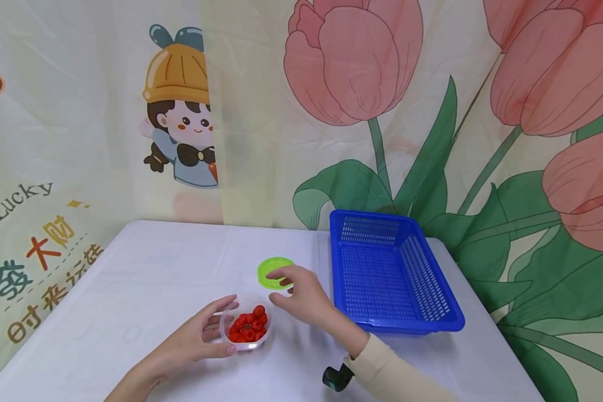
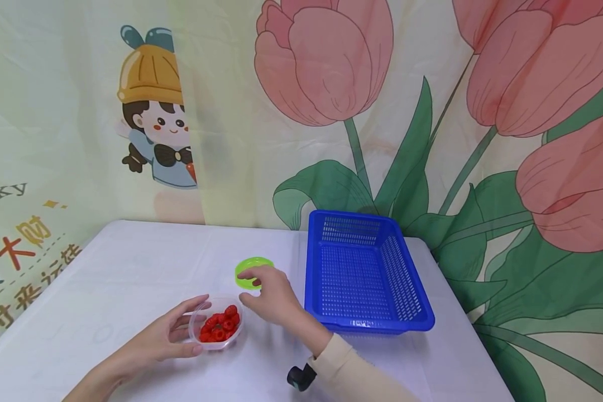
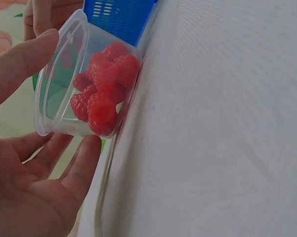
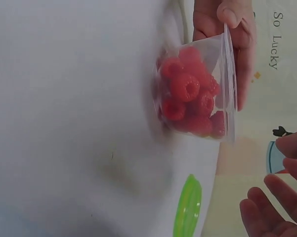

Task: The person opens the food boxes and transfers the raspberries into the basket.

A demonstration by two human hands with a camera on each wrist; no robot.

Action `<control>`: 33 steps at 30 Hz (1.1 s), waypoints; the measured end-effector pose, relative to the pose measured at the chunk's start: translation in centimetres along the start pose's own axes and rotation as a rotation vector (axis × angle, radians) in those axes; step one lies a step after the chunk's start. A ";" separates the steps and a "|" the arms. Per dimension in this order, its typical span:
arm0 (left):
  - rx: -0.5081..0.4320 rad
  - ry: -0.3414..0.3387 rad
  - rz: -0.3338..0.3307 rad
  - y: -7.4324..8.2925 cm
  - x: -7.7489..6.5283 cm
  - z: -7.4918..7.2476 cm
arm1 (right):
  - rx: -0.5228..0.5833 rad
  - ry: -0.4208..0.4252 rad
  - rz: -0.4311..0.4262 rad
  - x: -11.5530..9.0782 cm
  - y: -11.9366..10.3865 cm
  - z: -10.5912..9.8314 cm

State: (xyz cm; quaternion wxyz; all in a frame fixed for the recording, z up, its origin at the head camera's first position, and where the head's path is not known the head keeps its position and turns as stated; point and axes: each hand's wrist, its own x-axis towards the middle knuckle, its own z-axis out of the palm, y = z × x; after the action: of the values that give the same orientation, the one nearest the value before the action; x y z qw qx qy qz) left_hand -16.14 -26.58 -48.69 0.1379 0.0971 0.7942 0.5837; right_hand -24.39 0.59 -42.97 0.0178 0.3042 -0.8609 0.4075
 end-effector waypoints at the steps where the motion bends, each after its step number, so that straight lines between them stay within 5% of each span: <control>1: 0.002 0.003 -0.001 0.0 0.0 0.0 | -0.015 -0.022 -0.013 0.0 -0.1 -0.2; 13: -0.005 0.028 -0.035 -0.2 0.3 0.1 | -0.226 -0.283 -0.202 0.9 -0.5 -1.7; 33: 0.006 0.013 -0.010 -0.3 0.6 0.1 | -0.314 -0.429 -0.282 2.5 -0.1 -1.3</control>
State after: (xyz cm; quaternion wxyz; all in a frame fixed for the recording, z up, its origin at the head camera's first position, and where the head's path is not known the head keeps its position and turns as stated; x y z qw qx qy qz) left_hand -16.66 -26.38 -49.10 0.1350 0.0897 0.7973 0.5815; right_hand -26.64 0.20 -41.29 -0.0615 0.4933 -0.8468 0.1891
